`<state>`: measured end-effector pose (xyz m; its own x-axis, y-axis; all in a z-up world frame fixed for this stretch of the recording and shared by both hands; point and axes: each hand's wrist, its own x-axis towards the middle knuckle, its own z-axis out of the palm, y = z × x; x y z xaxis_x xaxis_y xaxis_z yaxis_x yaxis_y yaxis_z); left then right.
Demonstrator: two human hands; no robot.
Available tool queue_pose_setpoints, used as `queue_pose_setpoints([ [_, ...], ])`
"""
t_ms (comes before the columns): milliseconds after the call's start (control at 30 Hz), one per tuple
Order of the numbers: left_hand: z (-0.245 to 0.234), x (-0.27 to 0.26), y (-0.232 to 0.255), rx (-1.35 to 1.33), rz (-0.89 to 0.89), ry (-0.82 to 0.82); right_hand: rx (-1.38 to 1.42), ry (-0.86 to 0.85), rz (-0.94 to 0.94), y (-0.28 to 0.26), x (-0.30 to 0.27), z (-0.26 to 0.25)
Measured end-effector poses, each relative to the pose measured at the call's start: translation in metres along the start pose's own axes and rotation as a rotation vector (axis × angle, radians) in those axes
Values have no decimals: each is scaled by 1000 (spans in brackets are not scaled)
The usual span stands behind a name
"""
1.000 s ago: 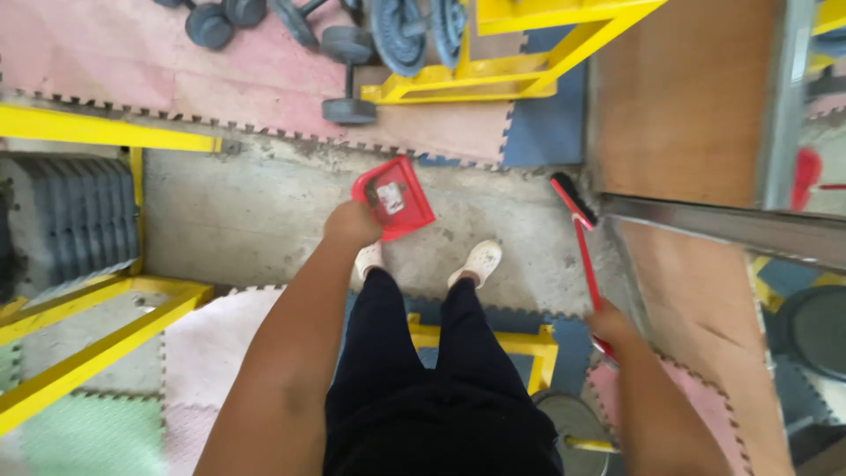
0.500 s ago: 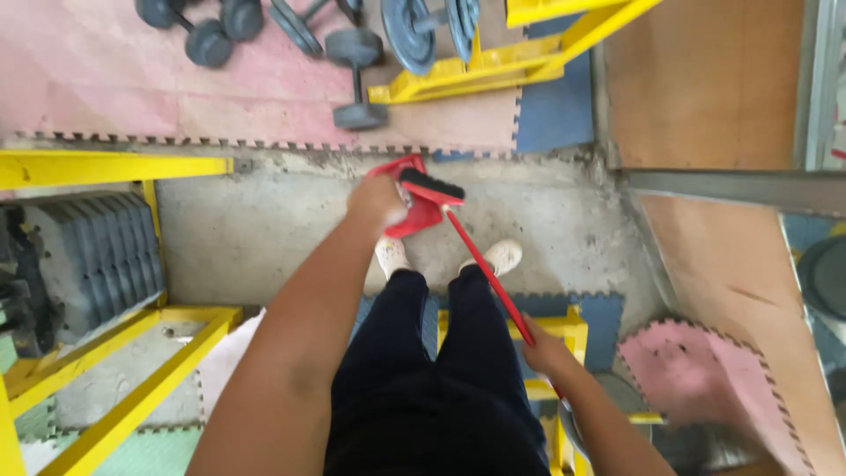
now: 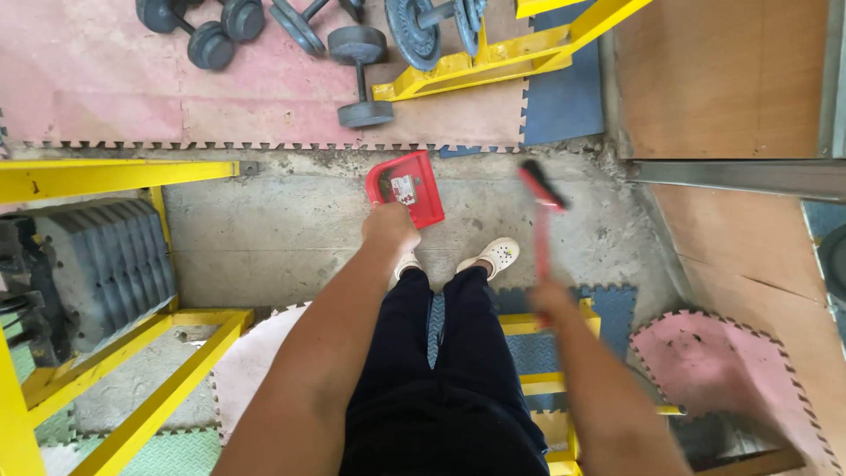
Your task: Sweeping the gym floor using a broom and a dustpan.
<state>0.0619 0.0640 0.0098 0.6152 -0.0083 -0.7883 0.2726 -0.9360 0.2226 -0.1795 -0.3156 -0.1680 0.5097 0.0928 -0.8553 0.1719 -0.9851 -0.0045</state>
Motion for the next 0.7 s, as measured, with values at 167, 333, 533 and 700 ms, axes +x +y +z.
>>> queue_pose_setpoints([
  [167, 12, 0, 7, -18, 10, 5, 617, -79, 205, -108, -55, -43],
  [333, 9, 2, 3, -28, 9, 9, 808, 73, 62, -68, -146, -69],
  [533, 6, -2, 6, 10, 20, -21, 712, -88, 478, 22, -158, -49],
  [700, 6, -4, 10, -21, -6, -8, 910, 90, 493, 65, -58, -20],
])
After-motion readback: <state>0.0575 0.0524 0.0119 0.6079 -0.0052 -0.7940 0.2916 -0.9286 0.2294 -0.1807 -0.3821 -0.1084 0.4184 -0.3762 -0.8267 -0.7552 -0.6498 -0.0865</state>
